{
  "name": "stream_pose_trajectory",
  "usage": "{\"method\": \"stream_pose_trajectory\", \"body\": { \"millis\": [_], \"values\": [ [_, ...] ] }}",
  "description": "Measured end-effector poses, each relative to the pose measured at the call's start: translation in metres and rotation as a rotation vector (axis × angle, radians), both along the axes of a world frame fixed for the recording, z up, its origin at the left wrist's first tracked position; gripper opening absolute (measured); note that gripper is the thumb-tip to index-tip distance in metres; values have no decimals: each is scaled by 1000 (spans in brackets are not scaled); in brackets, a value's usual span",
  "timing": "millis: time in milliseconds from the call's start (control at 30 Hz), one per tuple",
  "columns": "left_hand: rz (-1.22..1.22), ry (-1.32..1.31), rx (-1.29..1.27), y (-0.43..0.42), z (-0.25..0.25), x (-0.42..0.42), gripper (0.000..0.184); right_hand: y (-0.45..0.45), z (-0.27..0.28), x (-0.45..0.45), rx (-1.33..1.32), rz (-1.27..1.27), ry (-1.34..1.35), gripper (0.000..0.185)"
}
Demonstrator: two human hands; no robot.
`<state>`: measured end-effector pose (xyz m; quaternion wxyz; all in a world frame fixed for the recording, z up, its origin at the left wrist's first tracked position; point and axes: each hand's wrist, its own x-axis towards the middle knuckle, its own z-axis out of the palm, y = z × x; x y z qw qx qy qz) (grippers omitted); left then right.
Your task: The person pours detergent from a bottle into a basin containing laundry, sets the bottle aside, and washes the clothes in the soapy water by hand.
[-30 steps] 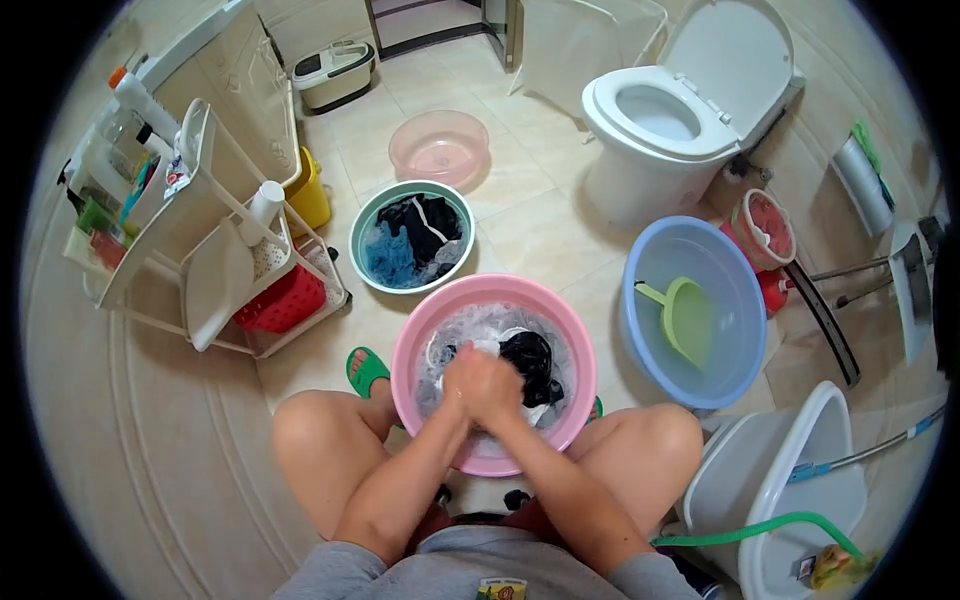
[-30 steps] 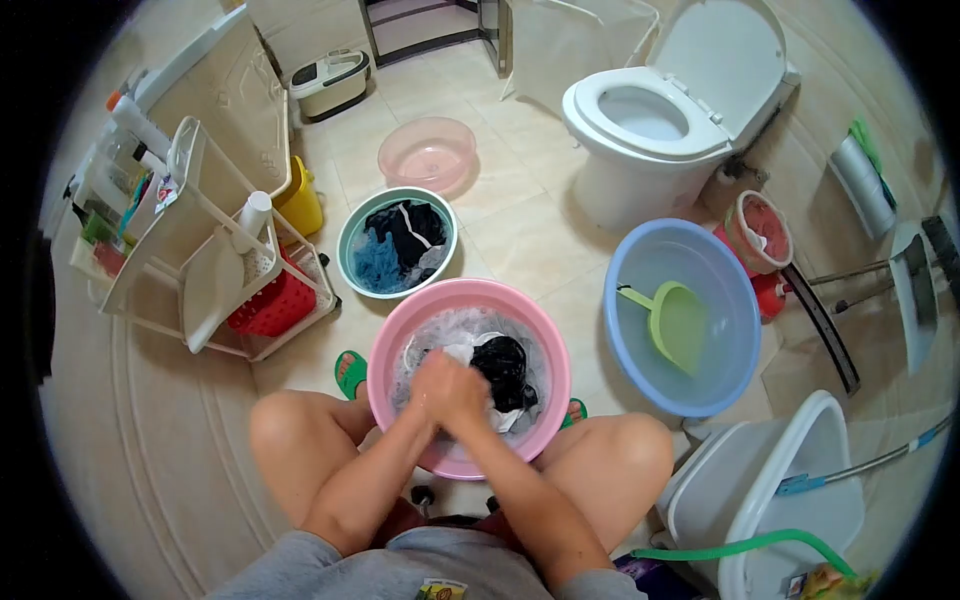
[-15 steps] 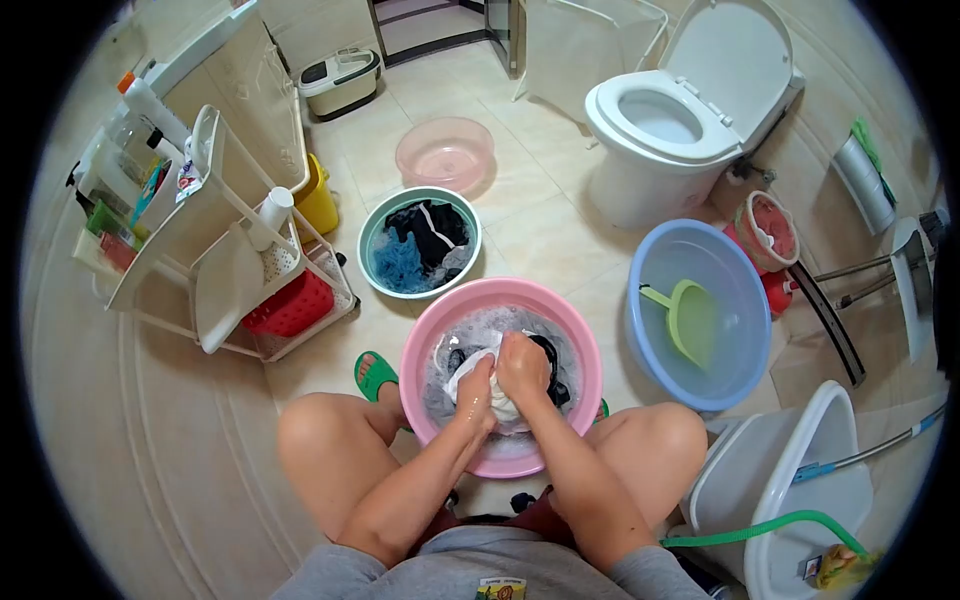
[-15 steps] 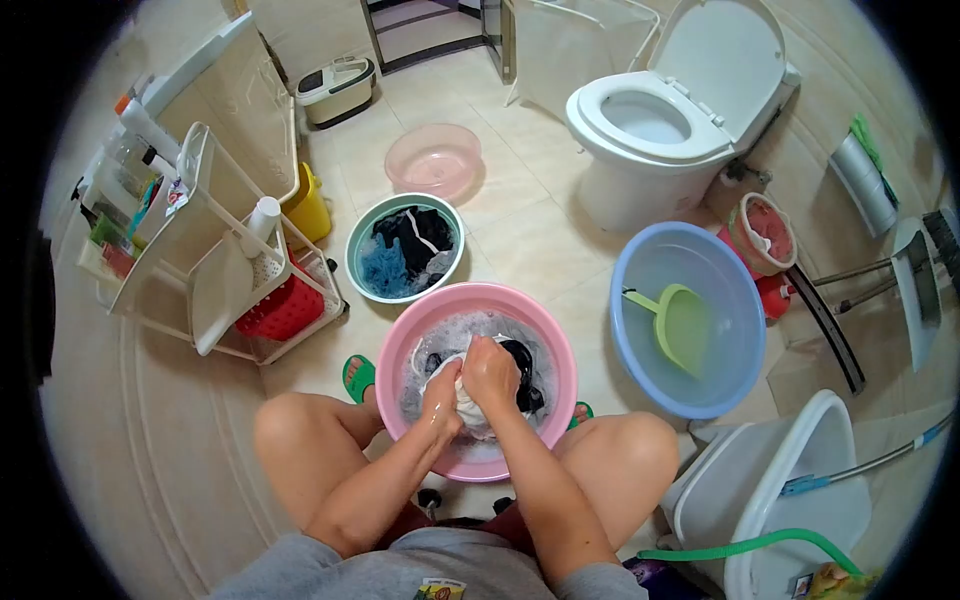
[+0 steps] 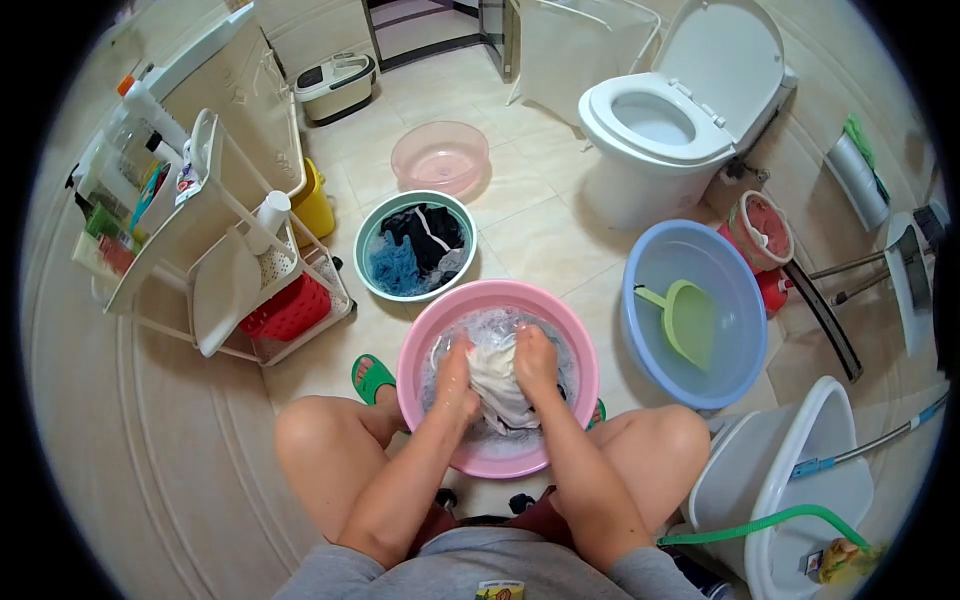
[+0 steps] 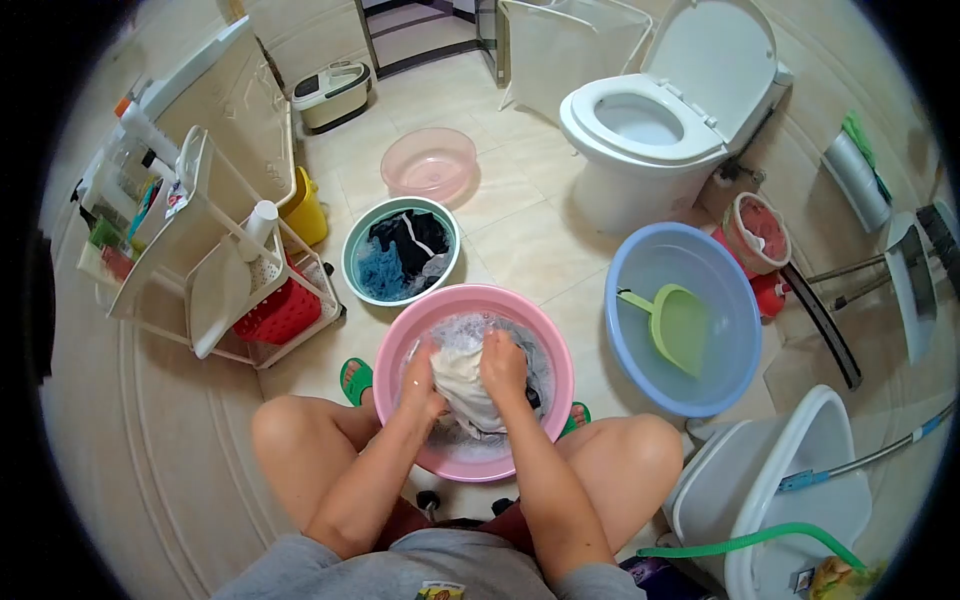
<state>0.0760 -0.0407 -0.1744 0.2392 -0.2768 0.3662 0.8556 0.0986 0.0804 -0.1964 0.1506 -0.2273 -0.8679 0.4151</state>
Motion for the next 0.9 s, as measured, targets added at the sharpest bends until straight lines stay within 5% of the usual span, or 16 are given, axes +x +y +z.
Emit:
{"method": "stream_pose_trajectory", "body": {
  "millis": [100, 200, 300, 400, 500, 667, 767, 867, 900],
  "values": [
    [75, 169, -126, -26, 8, -16, 44, 20, 4, 2, -355, 45, 25, 41],
    [121, 241, -99, -38, -5, -24, 47, 38, 9, 8, -444, 278, -45, 32],
    [107, 285, 18, -47, -9, -26, 38, 37, 17, 13, -540, 253, 92, 24],
    [-32, 258, 38, -56, 21, -25, 28, 34, 50, 15, -684, 197, 257, 22],
    [-313, 504, -189, -60, 51, -24, 21, 35, 94, 19, -733, 223, 336, 24],
    [-350, 701, -382, -67, 59, -27, 16, 56, 95, 21, -802, 409, 445, 22],
    [-1014, 750, -745, -72, 50, -25, 20, 60, 87, 20, -363, 370, -102, 29],
    [-1296, 733, -949, -75, 20, -15, 22, 57, 42, 24, 289, 453, -592, 36],
    [-1329, 691, -984, -75, 15, -13, 24, 54, 36, 29, 262, 442, -651, 29]
  ]
}}
